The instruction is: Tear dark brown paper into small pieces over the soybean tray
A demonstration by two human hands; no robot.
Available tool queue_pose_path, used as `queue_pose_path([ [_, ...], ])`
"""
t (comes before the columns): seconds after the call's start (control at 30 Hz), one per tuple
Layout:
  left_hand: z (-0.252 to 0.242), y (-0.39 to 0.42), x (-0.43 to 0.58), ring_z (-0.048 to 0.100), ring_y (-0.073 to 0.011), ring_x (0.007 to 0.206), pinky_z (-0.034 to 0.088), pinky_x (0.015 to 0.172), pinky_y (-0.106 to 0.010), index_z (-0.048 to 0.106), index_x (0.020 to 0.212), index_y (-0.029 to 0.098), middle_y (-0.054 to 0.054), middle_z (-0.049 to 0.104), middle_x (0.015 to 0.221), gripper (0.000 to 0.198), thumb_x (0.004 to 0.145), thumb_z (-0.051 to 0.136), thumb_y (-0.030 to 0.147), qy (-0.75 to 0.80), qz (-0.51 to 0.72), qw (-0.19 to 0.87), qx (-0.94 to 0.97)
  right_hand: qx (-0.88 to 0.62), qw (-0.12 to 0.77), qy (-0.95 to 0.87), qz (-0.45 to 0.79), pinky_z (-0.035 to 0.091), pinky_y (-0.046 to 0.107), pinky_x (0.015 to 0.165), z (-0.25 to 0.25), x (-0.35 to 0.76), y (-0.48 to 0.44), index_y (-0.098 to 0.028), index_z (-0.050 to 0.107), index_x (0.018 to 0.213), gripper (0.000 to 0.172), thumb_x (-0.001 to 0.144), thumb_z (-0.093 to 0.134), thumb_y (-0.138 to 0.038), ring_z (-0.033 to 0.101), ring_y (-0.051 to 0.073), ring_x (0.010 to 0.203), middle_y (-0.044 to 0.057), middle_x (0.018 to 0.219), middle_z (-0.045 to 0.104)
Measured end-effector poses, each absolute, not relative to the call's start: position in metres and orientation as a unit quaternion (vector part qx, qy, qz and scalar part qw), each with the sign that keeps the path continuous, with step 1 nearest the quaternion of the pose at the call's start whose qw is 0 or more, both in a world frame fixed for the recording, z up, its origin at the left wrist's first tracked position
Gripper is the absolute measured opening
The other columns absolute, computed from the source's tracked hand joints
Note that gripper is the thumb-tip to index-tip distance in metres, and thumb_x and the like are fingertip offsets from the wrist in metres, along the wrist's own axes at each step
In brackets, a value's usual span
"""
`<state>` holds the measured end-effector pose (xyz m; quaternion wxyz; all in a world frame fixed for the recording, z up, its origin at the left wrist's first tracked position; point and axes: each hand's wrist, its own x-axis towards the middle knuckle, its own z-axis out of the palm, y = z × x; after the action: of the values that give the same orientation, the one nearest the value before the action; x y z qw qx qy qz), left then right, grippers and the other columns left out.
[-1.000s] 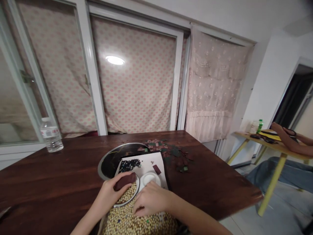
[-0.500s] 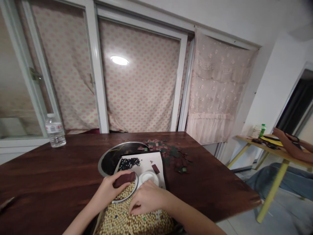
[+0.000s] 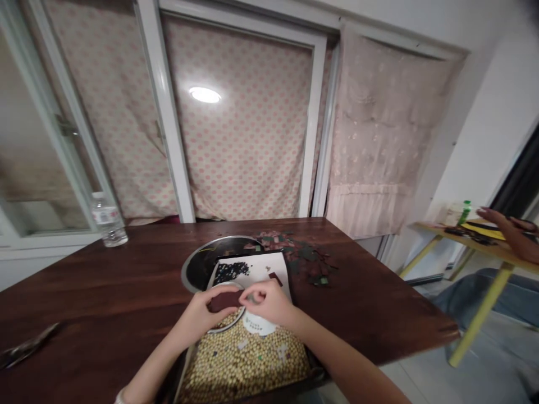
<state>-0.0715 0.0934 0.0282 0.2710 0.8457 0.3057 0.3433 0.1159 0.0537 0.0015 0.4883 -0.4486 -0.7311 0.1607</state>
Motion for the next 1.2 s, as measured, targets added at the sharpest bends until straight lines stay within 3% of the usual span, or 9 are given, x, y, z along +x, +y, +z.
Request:
queue_pose_path([
  [0.1,0.034,0.088,-0.071,0.065,-0.0183,0.095,0.049,0.089,-0.032,0.066,0.101,0.020,-0.005,0.070,0.104,0.030,0.073,0.064,0.030,0.288,0.319,0.291,0.855,-0.467,0.519,-0.695,0.173,0.024,0.018,0.043,0.003,0.114,0.056,-0.014,0.071,0.071,0.016,0.072,0.059,-0.026,0.022,0.006,0.042,-0.009,0.042,0.024],
  [0.37,0.030,0.084,-0.071,0.065,-0.0192,0.094,0.049,0.089,-0.035,0.066,0.098,0.019,-0.006,0.070,0.102,0.028,0.071,0.064,0.024,0.297,0.332,0.308,0.841,-0.480,0.503,-0.712,0.099,0.031,0.019,0.049,0.006,0.110,0.050,-0.016,0.068,0.070,0.011,0.071,0.059,-0.020,0.031,0.006,0.043,-0.008,0.044,0.031],
  [0.53,0.025,0.091,-0.073,0.065,-0.0203,0.094,0.050,0.089,-0.036,0.065,0.100,0.017,-0.007,0.070,0.101,0.032,0.071,0.064,0.029,0.347,0.400,0.289,0.798,-0.465,0.519,-0.709,0.110,0.031,0.019,0.050,0.006,0.112,0.050,-0.017,0.068,0.073,0.009,0.073,0.060,-0.022,0.035,0.007,0.046,-0.008,0.047,0.031],
  [0.67,0.027,0.100,-0.077,0.066,-0.0219,0.092,0.052,0.086,-0.035,0.066,0.097,0.016,-0.008,0.071,0.099,0.034,0.069,0.066,0.034,0.391,0.465,0.265,0.749,-0.469,0.472,-0.730,0.157,0.029,0.018,0.048,0.002,0.112,0.050,-0.019,0.068,0.086,0.015,0.073,0.062,-0.023,0.036,0.007,0.045,-0.008,0.050,0.037],
  [0.77,0.029,0.106,-0.083,0.068,-0.0229,0.088,0.055,0.081,-0.032,0.067,0.094,0.016,-0.008,0.072,0.096,0.037,0.066,0.068,0.040,0.409,0.485,0.257,0.729,-0.444,0.440,-0.767,0.147,0.031,0.018,0.048,0.002,0.112,0.045,-0.018,0.067,0.082,0.012,0.075,0.059,-0.023,0.039,0.006,0.045,-0.008,0.050,0.043],
  [0.87,0.029,0.114,-0.087,0.069,-0.0234,0.084,0.056,0.076,-0.028,0.069,0.091,0.017,-0.005,0.073,0.092,0.041,0.061,0.072,0.045,0.413,0.492,0.237,0.728,-0.363,0.335,-0.866,0.081,0.032,0.017,0.052,0.008,0.114,0.038,-0.020,0.067,0.081,0.013,0.073,0.057,-0.024,0.049,0.007,0.054,-0.005,0.061,0.059],
  [1.0,0.027,0.124,-0.088,0.070,-0.0232,0.081,0.057,0.070,-0.023,0.070,0.088,0.021,-0.001,0.074,0.087,0.041,0.058,0.074,0.047,0.401,0.488,0.219,0.744,-0.349,0.210,-0.913,0.015,0.027,0.020,0.048,0.016,0.116,0.033,-0.023,0.068,0.076,0.014,0.075,0.058,-0.032,0.055,0.007,0.062,-0.007,0.071,0.067],
  [1.2,0.032,0.120,-0.081,0.070,-0.0239,0.081,0.057,0.072,-0.024,0.070,0.086,0.022,-0.001,0.074,0.087,0.043,0.055,0.073,0.051,0.409,0.484,0.234,0.738,-0.374,0.134,-0.918,0.021,0.026,0.020,0.046,0.020,0.117,0.031,-0.026,0.070,0.090,0.020,0.077,0.059,-0.036,0.060,0.007,0.068,-0.007,0.081,0.071],
])
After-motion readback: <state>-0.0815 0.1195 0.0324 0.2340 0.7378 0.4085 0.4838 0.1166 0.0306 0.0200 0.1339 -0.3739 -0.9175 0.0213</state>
